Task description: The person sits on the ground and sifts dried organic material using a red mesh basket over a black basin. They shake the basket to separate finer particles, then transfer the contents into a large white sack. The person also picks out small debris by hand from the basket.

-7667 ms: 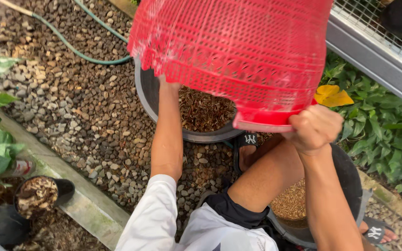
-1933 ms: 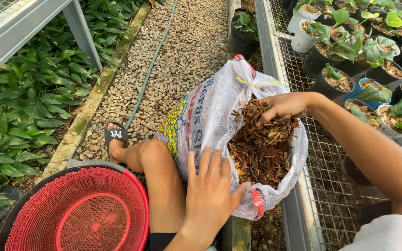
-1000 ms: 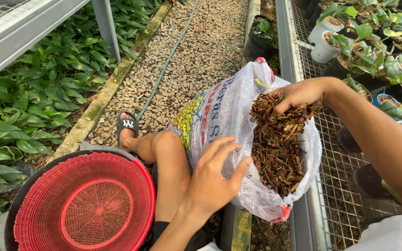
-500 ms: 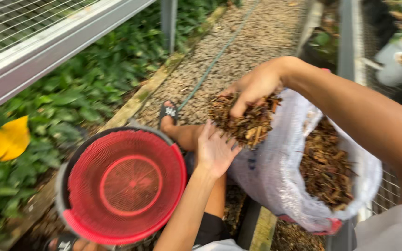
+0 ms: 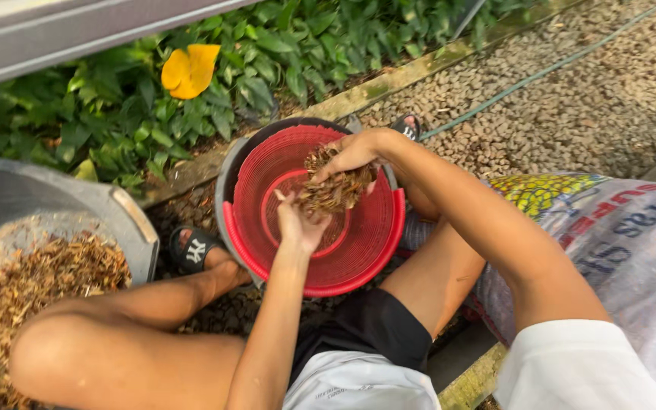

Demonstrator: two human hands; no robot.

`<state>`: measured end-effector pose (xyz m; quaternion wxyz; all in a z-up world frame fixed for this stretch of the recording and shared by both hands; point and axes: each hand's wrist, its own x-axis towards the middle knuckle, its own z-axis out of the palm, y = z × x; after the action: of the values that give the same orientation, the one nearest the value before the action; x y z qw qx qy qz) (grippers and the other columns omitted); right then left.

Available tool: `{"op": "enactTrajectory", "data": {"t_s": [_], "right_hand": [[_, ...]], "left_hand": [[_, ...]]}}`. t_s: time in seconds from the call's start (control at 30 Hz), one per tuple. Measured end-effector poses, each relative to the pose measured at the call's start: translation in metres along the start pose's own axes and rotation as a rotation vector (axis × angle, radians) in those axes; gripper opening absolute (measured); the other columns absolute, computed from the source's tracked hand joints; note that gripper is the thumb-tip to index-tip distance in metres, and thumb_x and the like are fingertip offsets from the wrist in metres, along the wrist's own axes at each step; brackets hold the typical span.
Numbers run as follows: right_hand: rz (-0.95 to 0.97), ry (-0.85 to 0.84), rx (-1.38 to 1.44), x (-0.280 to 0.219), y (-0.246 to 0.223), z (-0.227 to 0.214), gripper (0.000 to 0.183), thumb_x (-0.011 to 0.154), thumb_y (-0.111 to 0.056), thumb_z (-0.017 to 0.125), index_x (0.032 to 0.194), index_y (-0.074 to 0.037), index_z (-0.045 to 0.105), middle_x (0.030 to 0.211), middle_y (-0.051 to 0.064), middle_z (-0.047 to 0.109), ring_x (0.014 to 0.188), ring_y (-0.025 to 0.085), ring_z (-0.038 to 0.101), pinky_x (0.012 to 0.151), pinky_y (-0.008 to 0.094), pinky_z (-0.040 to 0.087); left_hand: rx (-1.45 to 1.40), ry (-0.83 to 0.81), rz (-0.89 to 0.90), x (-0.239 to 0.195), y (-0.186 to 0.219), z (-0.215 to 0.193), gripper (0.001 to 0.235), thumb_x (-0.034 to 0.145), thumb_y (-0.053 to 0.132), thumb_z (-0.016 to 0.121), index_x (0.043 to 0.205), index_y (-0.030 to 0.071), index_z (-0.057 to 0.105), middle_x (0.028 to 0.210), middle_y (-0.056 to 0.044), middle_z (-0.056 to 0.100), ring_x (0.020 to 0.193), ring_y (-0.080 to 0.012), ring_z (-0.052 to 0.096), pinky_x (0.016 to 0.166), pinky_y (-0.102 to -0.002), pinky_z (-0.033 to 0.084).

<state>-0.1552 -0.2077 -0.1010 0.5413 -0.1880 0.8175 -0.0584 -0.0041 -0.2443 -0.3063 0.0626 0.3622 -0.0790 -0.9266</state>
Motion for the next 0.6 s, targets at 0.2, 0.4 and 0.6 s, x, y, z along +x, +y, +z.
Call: {"op": "enactTrajectory", "data": {"t_s": [0.2,0.4,0.6], "right_hand": [[-0.227,0.333,-0.248,0.049,0.035,0.019,0.048,0.095,-0.051,0.064,0.114,-0.01,0.078,0.101,0.013,0.078,0.09,0.028,0.077,0.085,0.042,0.062],[-0.678,0.651,-0.38,0.054,0.051,0.036,0.046,0.079,-0.011,0.054,0.122,-0.011,0.071,0.09,0.022,0.074,0.08,0.039,0.073,0.082,0.05,0.056],[-0.451,0.801,-0.654,-0.028,0.036,0.023,0.026,0.104,-0.036,0.059,0.114,-0.016,0.072,0.083,0.021,0.072,0.08,0.044,0.071,0.074,0.056,0.057]], "left_hand": [[0.119,0.27,0.052,0.024,0.024,-0.093,0.069,0.099,0.045,0.041,0.162,0.022,0.023,0.171,-0.006,0.009,0.158,-0.0362,0.003,0.123,-0.062,0.006],[0.157,0.209,0.103,0.013,0.024,-0.099,0.07,0.096,0.04,0.049,0.16,0.017,0.032,0.169,-0.013,0.018,0.155,-0.0382,0.015,0.12,-0.059,0.018],[0.718,0.194,0.605,-0.023,0.008,-0.043,0.04,0.099,0.034,0.067,0.126,0.006,0.07,0.15,-0.015,0.058,0.14,-0.0302,0.054,0.116,-0.042,0.038]]}}
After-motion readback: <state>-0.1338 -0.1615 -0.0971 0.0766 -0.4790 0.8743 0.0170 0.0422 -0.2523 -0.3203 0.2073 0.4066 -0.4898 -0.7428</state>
